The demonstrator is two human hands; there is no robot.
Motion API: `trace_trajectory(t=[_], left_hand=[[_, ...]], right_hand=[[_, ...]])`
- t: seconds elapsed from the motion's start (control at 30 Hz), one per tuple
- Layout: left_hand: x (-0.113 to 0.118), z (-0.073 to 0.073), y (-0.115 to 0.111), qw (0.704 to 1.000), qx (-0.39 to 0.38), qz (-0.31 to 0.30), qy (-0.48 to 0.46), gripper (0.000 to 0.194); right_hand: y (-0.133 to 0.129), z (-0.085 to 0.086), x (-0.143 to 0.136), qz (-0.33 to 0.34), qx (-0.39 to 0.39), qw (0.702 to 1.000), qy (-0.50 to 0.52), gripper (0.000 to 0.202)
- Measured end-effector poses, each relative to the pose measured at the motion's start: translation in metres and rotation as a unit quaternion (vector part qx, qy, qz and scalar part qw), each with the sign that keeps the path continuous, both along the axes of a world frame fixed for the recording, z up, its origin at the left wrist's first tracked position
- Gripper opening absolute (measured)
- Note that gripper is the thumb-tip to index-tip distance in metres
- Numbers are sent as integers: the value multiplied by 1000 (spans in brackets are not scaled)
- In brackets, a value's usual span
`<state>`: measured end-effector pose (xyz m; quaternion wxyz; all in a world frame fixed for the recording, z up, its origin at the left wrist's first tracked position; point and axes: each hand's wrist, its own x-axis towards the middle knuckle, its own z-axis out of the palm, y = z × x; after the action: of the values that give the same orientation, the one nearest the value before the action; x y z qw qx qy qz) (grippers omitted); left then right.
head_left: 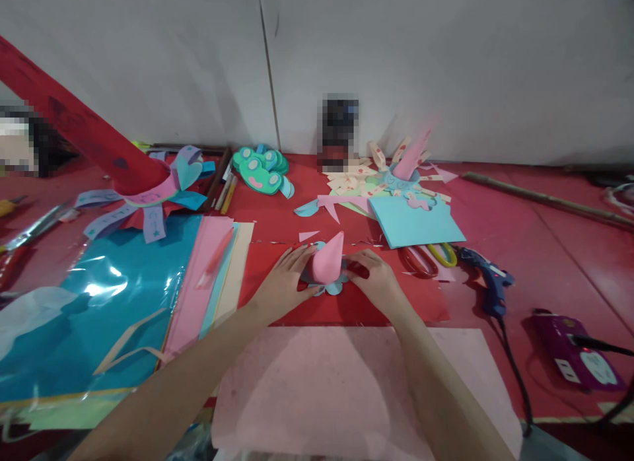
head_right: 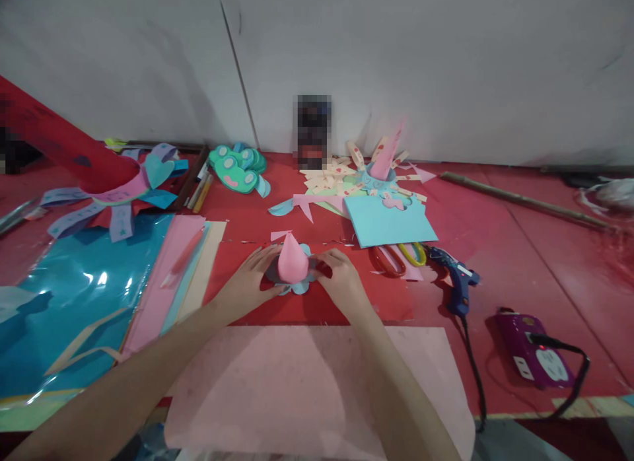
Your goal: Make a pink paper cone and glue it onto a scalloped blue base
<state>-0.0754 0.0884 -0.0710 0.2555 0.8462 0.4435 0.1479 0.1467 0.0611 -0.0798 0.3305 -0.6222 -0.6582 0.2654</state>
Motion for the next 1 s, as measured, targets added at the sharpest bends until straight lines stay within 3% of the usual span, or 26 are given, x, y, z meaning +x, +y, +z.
trace_trajectory(t=[0.4, 0.6, 0.7, 1.0], left_hand=[[-1, 4, -3, 996, 38, 37, -74, 58], [-3, 14, -7, 978, 87, 25, -188, 23], [-4, 16, -9, 976, 104, 15, -189, 10], [-3, 8, -6, 970, 142, 78, -179, 7]], right_hand=[[-1, 2, -1, 1, -1, 1000, 11, 15], [0, 2, 0, -1, -2, 1000, 11, 15], [0, 1, 0, -1, 2, 1000, 15, 15], [-3, 4, -2, -14, 3, 1000, 23, 14]])
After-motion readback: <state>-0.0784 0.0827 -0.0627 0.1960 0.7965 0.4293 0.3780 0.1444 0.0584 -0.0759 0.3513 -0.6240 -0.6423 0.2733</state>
